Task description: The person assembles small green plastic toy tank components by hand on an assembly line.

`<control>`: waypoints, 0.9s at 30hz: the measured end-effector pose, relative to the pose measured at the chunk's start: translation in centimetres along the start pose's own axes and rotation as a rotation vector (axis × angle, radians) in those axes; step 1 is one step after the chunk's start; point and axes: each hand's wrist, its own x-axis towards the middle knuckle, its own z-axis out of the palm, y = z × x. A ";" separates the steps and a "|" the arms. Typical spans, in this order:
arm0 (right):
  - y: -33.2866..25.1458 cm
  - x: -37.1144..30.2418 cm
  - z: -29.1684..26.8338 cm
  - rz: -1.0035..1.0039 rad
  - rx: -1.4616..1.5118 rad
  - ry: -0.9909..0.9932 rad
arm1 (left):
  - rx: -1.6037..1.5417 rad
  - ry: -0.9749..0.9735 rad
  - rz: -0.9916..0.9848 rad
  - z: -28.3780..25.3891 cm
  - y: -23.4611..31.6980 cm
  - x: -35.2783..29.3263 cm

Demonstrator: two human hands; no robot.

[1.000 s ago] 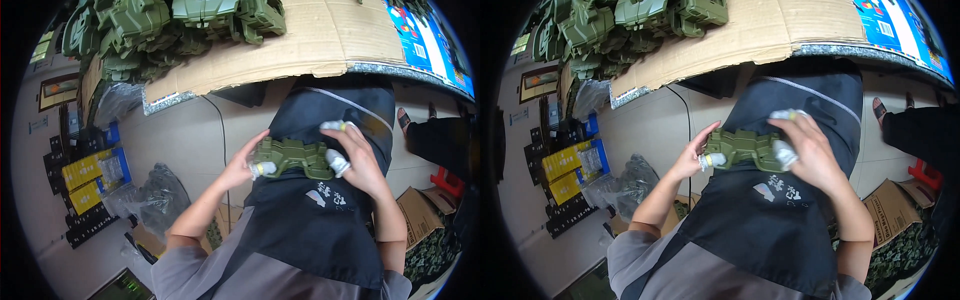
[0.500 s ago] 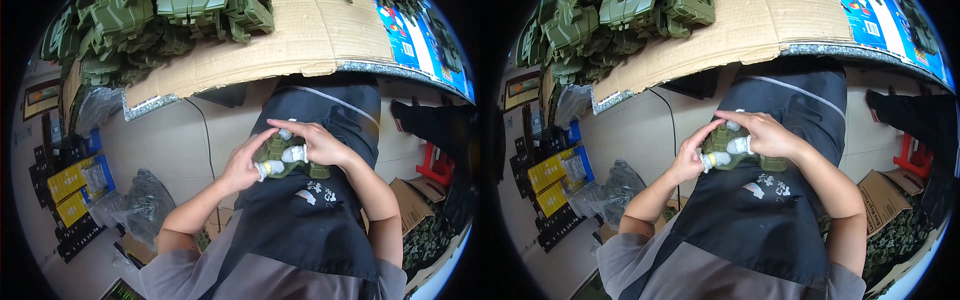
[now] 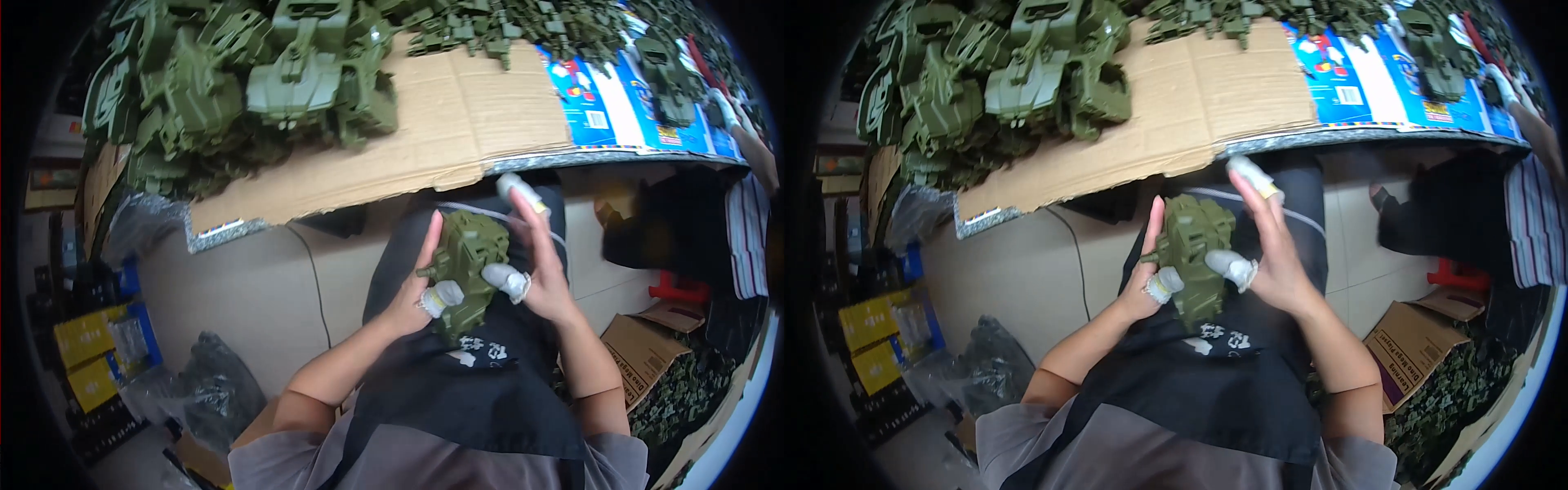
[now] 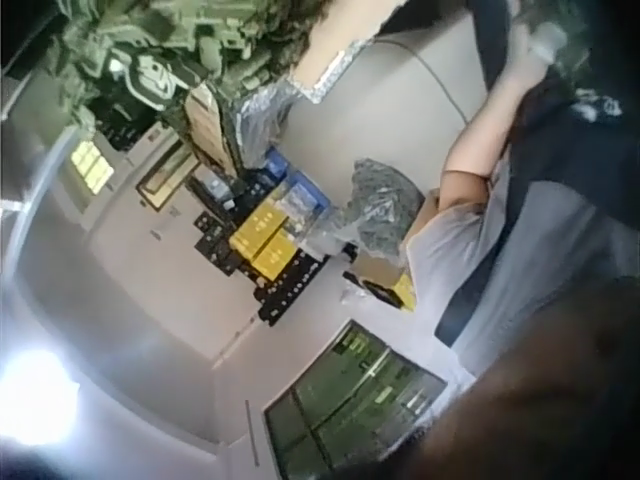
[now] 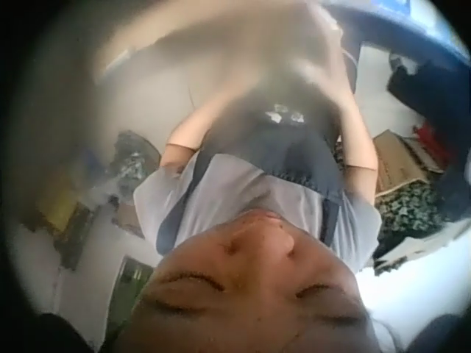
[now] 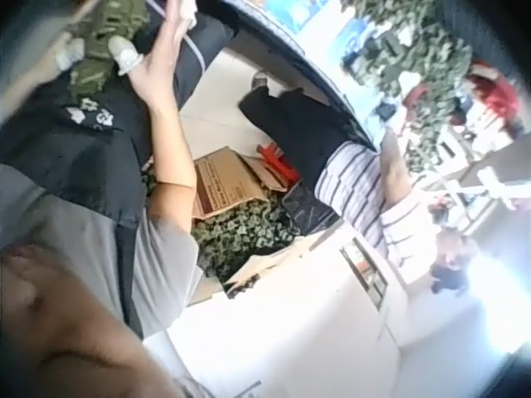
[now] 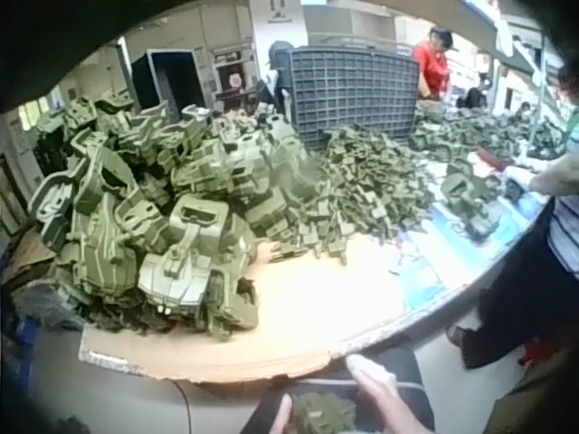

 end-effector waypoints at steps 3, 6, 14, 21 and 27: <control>-2.2 0.0 -4.2 -0.229 -0.166 -0.348 | 0.400 -0.335 0.068 -0.3 1.5 0.7; -3.4 -0.6 -4.3 -0.155 -0.233 -0.397 | 0.681 -0.497 0.089 0.0 3.1 0.9; -1.5 -4.9 -6.2 -0.100 0.084 0.087 | 0.288 -0.236 0.146 -2.0 4.5 0.5; -2.3 -4.4 -7.6 -0.245 -0.087 0.107 | 0.504 -0.196 0.279 -0.7 6.7 2.2; 1.2 -1.6 -16.1 -0.213 -0.340 0.870 | 1.055 -0.027 0.761 -1.8 11.8 6.6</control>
